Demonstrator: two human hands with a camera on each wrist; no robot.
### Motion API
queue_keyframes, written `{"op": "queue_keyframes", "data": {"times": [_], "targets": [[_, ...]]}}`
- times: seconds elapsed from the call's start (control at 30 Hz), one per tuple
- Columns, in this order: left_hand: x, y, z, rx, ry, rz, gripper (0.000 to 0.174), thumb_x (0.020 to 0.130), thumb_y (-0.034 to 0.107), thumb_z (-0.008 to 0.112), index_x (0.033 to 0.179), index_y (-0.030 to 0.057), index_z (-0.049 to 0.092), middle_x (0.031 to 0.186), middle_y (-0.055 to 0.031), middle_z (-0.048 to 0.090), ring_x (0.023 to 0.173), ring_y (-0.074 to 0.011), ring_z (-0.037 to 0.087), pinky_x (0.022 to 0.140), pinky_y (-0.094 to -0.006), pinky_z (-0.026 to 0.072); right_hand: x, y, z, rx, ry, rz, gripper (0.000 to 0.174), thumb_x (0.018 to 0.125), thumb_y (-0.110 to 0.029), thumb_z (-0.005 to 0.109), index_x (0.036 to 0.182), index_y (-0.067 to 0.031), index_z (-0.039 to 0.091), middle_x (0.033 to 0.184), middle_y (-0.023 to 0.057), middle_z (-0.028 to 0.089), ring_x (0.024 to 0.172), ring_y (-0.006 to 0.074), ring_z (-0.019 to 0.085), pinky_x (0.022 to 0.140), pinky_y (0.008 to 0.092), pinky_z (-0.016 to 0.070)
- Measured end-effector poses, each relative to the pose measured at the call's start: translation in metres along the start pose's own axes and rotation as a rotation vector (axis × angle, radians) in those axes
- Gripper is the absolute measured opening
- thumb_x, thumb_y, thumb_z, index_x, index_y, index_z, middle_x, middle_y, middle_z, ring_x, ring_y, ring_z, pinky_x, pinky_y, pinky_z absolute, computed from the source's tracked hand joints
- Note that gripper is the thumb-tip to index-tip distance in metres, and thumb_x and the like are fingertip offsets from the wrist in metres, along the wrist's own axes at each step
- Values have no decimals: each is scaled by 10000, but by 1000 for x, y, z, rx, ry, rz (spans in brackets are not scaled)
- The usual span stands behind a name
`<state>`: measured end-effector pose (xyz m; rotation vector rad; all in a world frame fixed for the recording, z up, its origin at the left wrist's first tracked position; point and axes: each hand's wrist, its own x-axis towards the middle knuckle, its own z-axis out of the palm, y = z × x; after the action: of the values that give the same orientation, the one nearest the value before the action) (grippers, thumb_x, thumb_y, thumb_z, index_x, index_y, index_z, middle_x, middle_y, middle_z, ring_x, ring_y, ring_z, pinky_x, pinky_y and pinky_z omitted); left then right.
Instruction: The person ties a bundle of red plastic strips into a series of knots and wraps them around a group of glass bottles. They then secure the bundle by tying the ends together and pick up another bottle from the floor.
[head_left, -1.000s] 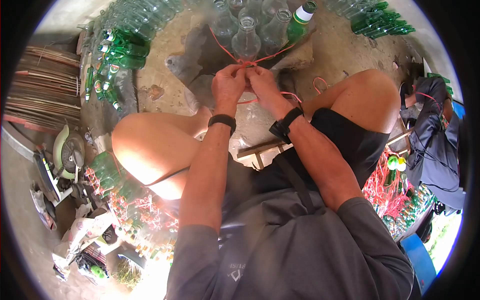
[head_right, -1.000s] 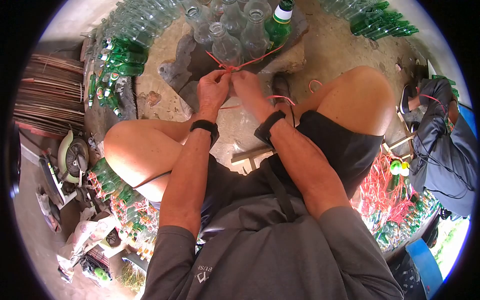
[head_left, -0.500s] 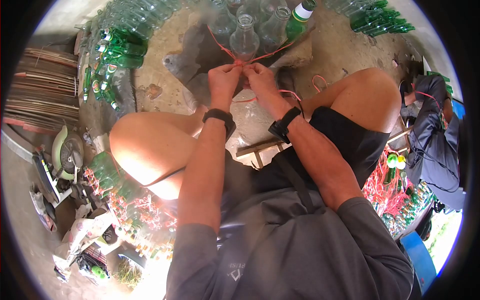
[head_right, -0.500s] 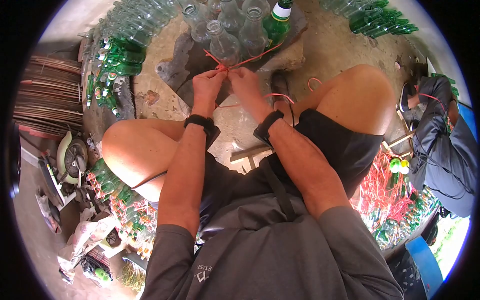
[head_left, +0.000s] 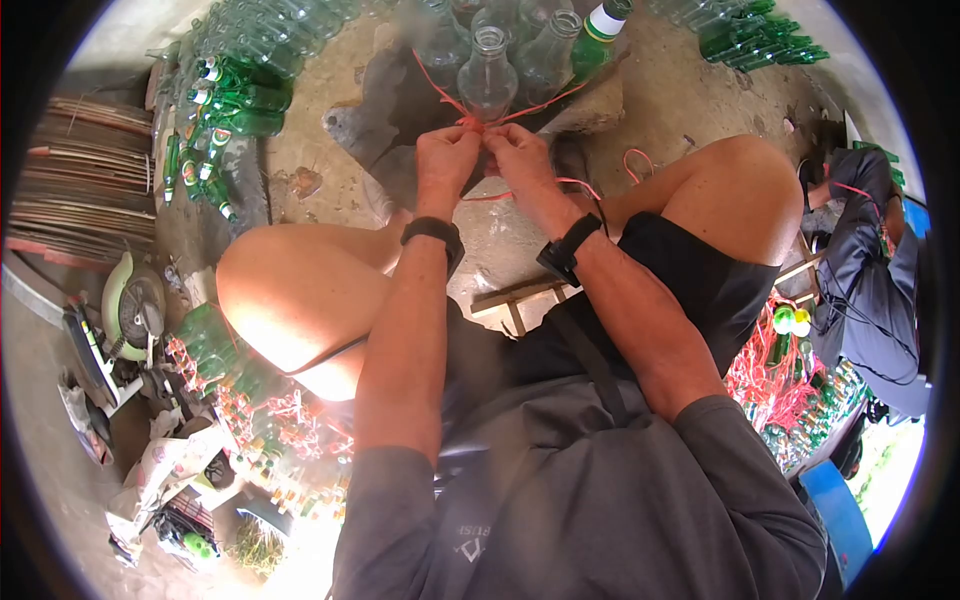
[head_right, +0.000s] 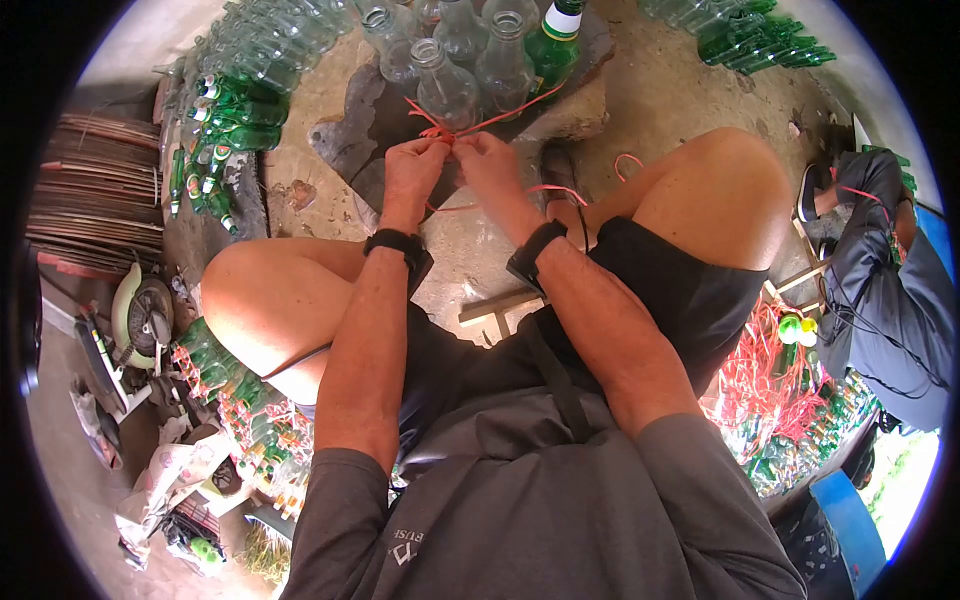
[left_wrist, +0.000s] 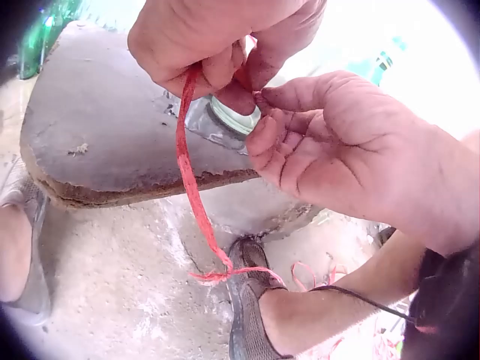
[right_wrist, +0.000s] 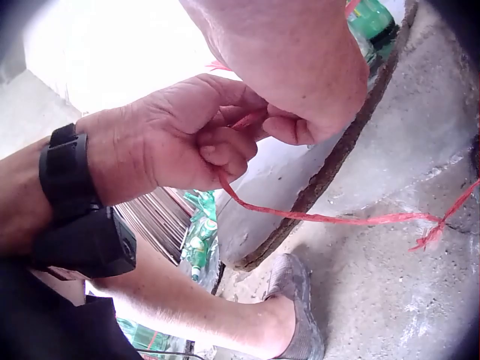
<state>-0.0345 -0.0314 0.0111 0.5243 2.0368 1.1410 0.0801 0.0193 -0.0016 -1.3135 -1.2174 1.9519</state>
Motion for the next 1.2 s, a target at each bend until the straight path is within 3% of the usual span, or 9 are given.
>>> {"op": "queue_keyframes", "data": {"times": [0.23, 0.33, 0.43, 0.5, 0.6, 0.8, 0.9, 0.97, 1.2], "targets": [[3, -6, -1, 48, -10, 131, 246, 831, 216, 698, 967, 23, 765, 747, -123, 725, 706, -123, 641, 684, -329, 513, 1, 0, -1, 6, -14, 10, 192, 937, -167, 620, 997, 10, 663, 893, 60, 698, 722, 124, 635, 620, 286, 559], [0, -4, -4, 27, -59, 92, 231, 849, 116, 725, 1032, -21, 758, 859, -51, 742, 737, -97, 630, 705, -238, 502, 0, 0, -2, 6, -25, 27, 172, 943, -181, 621, 1000, -25, 666, 892, 37, 684, 744, 116, 617, 647, 283, 547], [-3, -4, -6, -163, -89, 91, 223, 841, 129, 745, 1015, -10, 767, 842, -44, 741, 666, -86, 606, 605, -241, 481, 1, 1, -3, 3, -41, 43, 154, 950, -194, 620, 1010, -61, 668, 900, 18, 677, 770, 109, 599, 675, 281, 534], [-5, 2, -7, -202, -90, -27, 183, 835, 128, 759, 977, 12, 776, 815, -30, 736, 579, -56, 550, 478, -233, 390, 1, 1, -3, 4, -48, 44, 154, 950, -194, 619, 1013, -63, 668, 906, 19, 682, 773, 107, 597, 679, 280, 533], [-4, 4, -8, -252, -87, -139, 147, 831, 128, 768, 946, 37, 770, 791, -16, 728, 514, -36, 489, 421, -223, 287, 1, 1, -1, 20, -17, -16, 169, 932, -152, 619, 966, 8, 659, 849, 57, 691, 667, 115, 624, 575, 283, 524], [0, 3, -11, -448, -147, -331, 152, 823, 116, 774, 957, 51, 744, 810, -15, 716, 517, -54, 495, 422, -224, 289, 4, 5, -2, 2, -9, -53, 159, 915, -151, 643, 937, 6, 654, 790, 48, 657, 608, 122, 616, 546, 285, 516], [2, 2, -12, -529, -147, -363, 177, 768, 47, 787, 934, 23, 730, 745, -50, 684, 501, -77, 534, 408, -224, 331, 2, 3, -2, 18, -8, -41, 159, 912, -154, 647, 934, 4, 654, 765, 38, 637, 615, 120, 617, 541, 286, 516], [4, 1, -9, -533, -138, -376, 173, 768, 41, 784, 931, 26, 729, 739, -44, 678, 490, -73, 517, 406, -223, 325, 1, 0, -4, -6, -36, 21, 150, 942, -182, 622, 973, -52, 689, 855, 5, 655, 708, 91, 586, 638, 261, 526], [12, -4, -8, -519, -140, -395, 160, 757, 31, 783, 901, 39, 713, 724, -23, 653, 470, -65, 467, 406, -220, 317, 1, 0, -4, -4, -41, 44, 144, 947, -181, 615, 961, -55, 683, 834, -4, 645, 703, 82, 584, 634, 258, 523]]}}
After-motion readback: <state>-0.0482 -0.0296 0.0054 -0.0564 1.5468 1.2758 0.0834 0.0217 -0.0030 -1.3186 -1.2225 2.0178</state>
